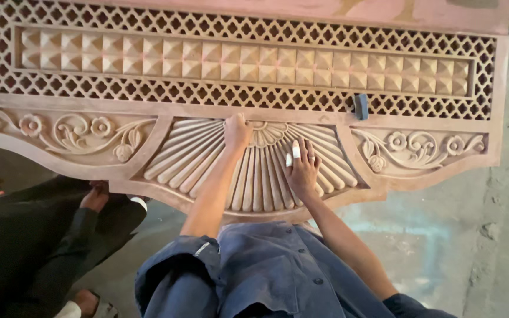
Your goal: The person sands a large, intricately carved wooden panel using a white sanding block. They systematically smooth the fan-shaped relief, floral carvings, and lattice sections, moving the block along the contours of the design.
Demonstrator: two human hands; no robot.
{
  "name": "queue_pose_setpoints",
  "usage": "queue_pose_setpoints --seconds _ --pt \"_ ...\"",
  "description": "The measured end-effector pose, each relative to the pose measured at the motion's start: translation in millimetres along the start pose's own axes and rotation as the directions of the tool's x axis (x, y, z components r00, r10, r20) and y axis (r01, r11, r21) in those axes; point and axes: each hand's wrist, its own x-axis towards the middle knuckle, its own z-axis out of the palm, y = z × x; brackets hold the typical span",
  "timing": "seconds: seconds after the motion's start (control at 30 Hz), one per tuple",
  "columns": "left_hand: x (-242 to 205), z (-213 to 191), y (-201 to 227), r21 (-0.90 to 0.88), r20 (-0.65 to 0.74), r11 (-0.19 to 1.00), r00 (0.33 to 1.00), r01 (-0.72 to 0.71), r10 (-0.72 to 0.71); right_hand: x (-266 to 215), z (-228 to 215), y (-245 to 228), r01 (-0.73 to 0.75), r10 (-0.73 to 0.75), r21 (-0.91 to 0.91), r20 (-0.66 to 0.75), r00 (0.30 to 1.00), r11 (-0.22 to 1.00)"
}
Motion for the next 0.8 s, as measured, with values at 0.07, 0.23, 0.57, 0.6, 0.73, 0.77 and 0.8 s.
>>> queue_pose_setpoints --seconds 0.07,0.23,0.57,0.6,0.73,0.77,0.8 --pt "-3 7 5 -0.018 -0.007 0.999 0.999 0.050 -0.050 2 -6 0 0.008 -0.009 0.019 0.005 1.000 1.000" --pt "-1 2 4 -0.047 -0.060 0.986 0.985 0.158 -0.161 5 -12 -7 0.019 -0.019 0.022 -0.022 1.000 1.000" --pt "-19 53 26 -0.310 0.043 0.841 0.890 0.444 -0.454 7 -16 -7 0.009 -0.009 0.033 0.009 1.000 0.999" --pt "-20 54 26 -0.315 0.070 0.824 0.877 0.471 -0.475 8 -16 -7 0.017 -0.017 0.037 0.003 1.000 0.999" --pt "-18 26 1 -0.461 0.139 0.756 0.879 0.465 -0.456 6 -17 -9 -0.003 0.003 0.054 0.006 1.000 0.999" --pt "-18 22 0 -0.404 0.090 0.824 0.913 0.398 -0.397 8 -16 -8 -0.005 0.005 0.062 0.007 1.000 0.998" --pt "-18 18 0 -0.340 0.046 0.882 0.942 0.327 -0.332 7 -16 -8 -0.007 0.007 0.071 0.008 1.000 0.997"
